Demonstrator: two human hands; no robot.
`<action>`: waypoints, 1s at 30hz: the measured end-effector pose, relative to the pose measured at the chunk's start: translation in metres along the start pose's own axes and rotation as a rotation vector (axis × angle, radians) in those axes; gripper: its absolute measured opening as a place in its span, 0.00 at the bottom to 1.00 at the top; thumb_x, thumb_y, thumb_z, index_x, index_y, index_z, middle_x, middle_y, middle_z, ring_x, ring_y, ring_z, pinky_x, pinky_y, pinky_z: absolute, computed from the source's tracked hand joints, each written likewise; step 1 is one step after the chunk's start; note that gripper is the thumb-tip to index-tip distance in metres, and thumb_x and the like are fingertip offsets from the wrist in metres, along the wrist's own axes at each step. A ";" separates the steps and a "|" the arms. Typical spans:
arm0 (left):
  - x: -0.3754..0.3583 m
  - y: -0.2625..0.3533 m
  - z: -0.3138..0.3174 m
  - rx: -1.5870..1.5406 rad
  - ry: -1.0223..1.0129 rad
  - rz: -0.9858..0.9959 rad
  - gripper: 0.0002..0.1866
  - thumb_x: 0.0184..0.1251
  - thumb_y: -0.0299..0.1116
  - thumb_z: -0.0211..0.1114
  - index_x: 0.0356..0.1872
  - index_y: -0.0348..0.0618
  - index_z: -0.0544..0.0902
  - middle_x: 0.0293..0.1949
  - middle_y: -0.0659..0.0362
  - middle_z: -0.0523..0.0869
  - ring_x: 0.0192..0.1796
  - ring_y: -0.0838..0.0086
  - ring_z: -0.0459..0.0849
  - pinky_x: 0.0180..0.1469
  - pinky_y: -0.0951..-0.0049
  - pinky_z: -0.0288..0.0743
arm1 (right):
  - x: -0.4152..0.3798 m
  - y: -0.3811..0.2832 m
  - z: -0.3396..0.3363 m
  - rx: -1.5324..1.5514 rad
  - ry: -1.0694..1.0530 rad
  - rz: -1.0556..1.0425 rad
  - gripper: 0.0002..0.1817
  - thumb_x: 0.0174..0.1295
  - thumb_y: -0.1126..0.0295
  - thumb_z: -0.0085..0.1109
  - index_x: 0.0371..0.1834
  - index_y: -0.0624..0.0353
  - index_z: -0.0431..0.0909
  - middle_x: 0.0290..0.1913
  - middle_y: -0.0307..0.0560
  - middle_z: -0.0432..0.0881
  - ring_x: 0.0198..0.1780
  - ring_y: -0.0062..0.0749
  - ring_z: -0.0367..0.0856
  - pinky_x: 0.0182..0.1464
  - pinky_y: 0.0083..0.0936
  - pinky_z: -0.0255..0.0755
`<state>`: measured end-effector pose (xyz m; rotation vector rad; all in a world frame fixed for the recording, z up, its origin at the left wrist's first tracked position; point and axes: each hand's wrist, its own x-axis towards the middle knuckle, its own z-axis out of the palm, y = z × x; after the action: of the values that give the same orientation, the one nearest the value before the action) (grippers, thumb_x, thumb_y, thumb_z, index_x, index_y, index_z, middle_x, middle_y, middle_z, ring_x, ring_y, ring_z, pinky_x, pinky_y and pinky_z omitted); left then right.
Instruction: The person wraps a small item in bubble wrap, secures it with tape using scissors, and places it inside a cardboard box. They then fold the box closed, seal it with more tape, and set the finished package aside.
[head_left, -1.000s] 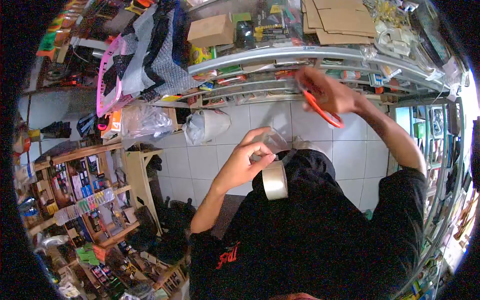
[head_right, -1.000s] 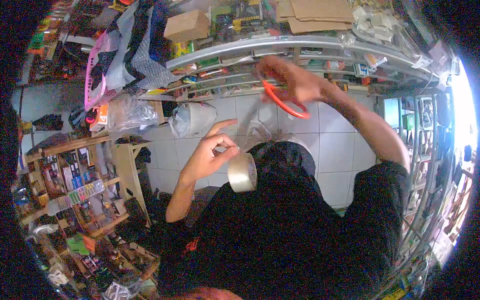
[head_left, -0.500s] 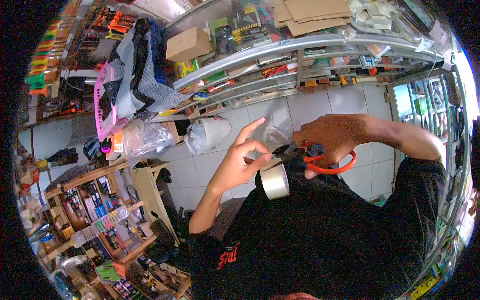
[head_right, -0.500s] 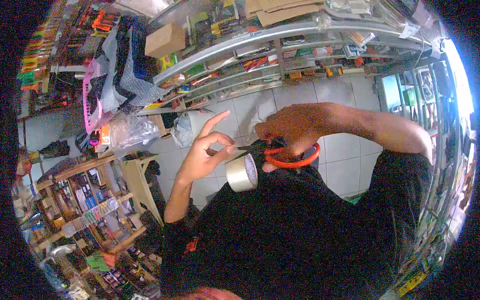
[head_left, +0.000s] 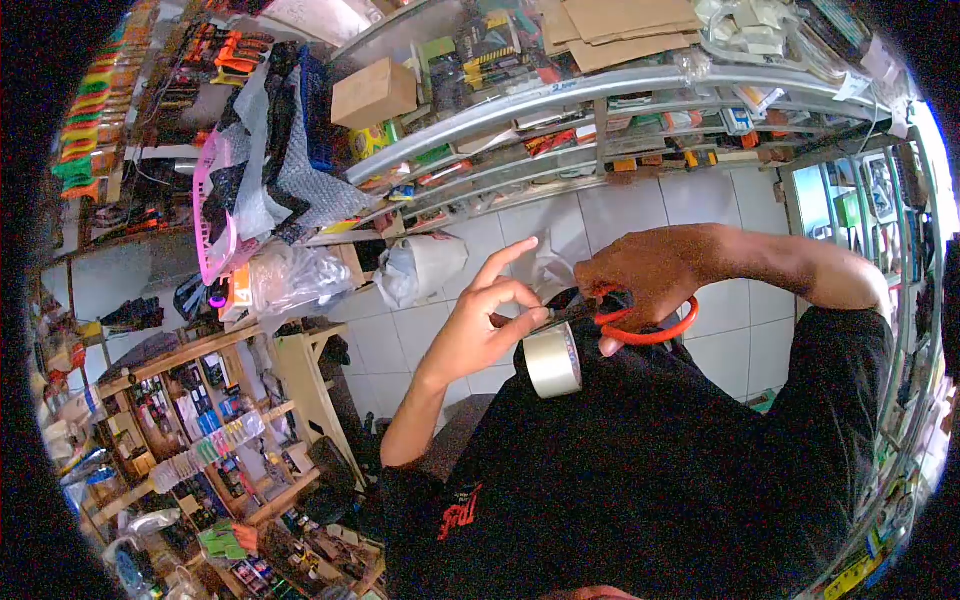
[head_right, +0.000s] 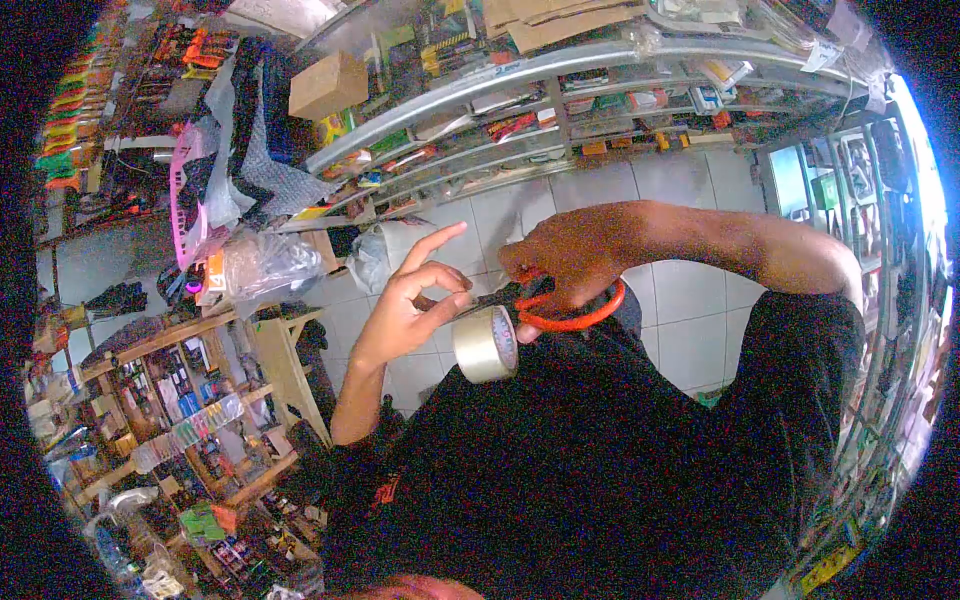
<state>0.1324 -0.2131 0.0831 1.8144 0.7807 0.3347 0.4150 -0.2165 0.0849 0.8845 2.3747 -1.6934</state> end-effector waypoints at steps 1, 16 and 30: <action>0.000 0.003 0.000 -0.019 0.001 -0.031 0.03 0.65 0.24 0.70 0.33 0.38 0.83 0.76 0.45 0.67 0.53 0.70 0.87 0.53 0.70 0.80 | 0.000 0.000 -0.001 -0.004 -0.002 0.001 0.38 0.55 0.33 0.70 0.45 0.61 0.73 0.39 0.54 0.81 0.43 0.51 0.83 0.45 0.45 0.73; -0.002 0.017 -0.001 -0.056 0.018 -0.145 0.03 0.66 0.24 0.70 0.34 0.36 0.85 0.74 0.48 0.71 0.61 0.72 0.83 0.48 0.76 0.82 | -0.002 -0.004 -0.007 0.000 -0.059 0.010 0.37 0.58 0.34 0.68 0.48 0.58 0.72 0.37 0.54 0.82 0.40 0.55 0.83 0.41 0.47 0.73; -0.003 -0.009 0.025 -0.025 0.216 -0.109 0.03 0.70 0.24 0.67 0.40 0.37 0.82 0.53 0.55 0.84 0.35 0.82 0.81 0.35 0.79 0.76 | -0.046 0.003 -0.043 -0.203 0.095 0.260 0.44 0.51 0.28 0.68 0.52 0.58 0.75 0.43 0.56 0.86 0.47 0.55 0.86 0.45 0.46 0.79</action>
<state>0.1411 -0.2314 0.0654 1.7233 1.0172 0.4726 0.4653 -0.1962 0.1169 1.1984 2.3147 -1.3176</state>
